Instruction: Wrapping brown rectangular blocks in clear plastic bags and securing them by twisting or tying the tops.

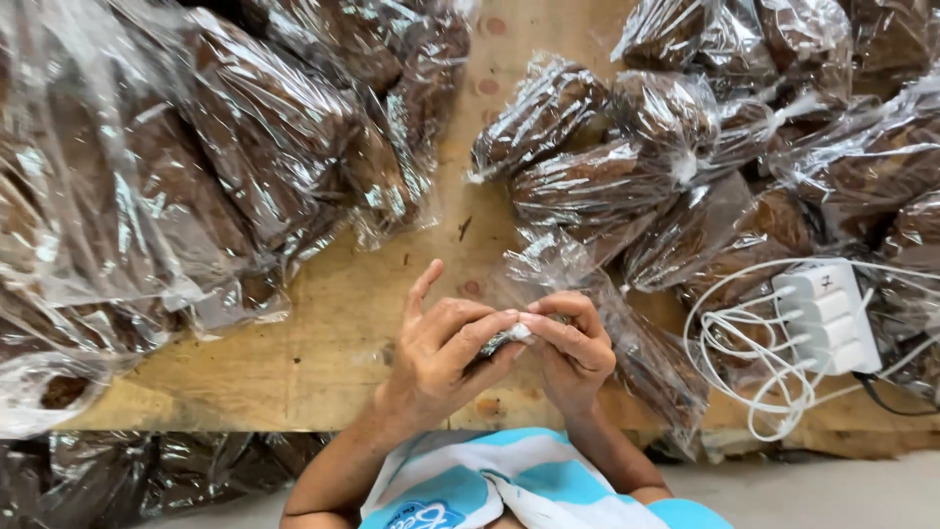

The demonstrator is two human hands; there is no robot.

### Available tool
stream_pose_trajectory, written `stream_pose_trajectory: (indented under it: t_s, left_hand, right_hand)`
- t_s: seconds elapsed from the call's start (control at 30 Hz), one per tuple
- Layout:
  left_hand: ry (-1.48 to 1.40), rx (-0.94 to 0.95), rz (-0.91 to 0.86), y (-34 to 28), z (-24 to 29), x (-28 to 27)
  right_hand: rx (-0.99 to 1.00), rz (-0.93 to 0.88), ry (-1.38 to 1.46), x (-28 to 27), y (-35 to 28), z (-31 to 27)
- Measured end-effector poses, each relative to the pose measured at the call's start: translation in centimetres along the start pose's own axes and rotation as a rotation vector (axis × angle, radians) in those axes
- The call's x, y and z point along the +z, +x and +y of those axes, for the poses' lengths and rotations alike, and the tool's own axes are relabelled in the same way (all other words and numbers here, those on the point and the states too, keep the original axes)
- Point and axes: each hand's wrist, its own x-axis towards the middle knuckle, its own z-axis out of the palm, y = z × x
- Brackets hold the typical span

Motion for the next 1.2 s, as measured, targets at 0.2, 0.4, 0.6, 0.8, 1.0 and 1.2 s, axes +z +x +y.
stream_pose_trajectory:
  t_s: [0.2,0.4,0.6,0.8,1.0,1.2]
  left_hand:
    - [0.126,0.046,-0.228,-0.6,-1.1,-1.2]
    - [0.135,0.066,-0.256,-0.7,-1.7,-2.1]
    - [0.128,0.053,-0.217,-2.3,-2.8,-3.9]
    - [0.052,0.035,-0.139,-3.0,-3.8,-5.5]
    - [-0.094,0.061,-0.142,-3.1,-4.2,-6.5]
    - [-0.018,0.181,-0.155,-2.6,-3.9,-7.6]
  right_hand:
    - [-0.053,0.043,-0.225,-0.3,-0.4,-1.9]
    - [0.05,-0.156,-0.253,1.1,2.0,-2.6]
    - [0.141,-0.234,-0.249,2.8,1.9,-2.1]
    - [0.038,-0.414,-0.241,3.6,2.7,-1.6]
    - [0.049,-0.433,-0.233,4.7,2.4,-1.7]
    - [0.053,-0.487,-0.249,4.6,1.9,-1.9]
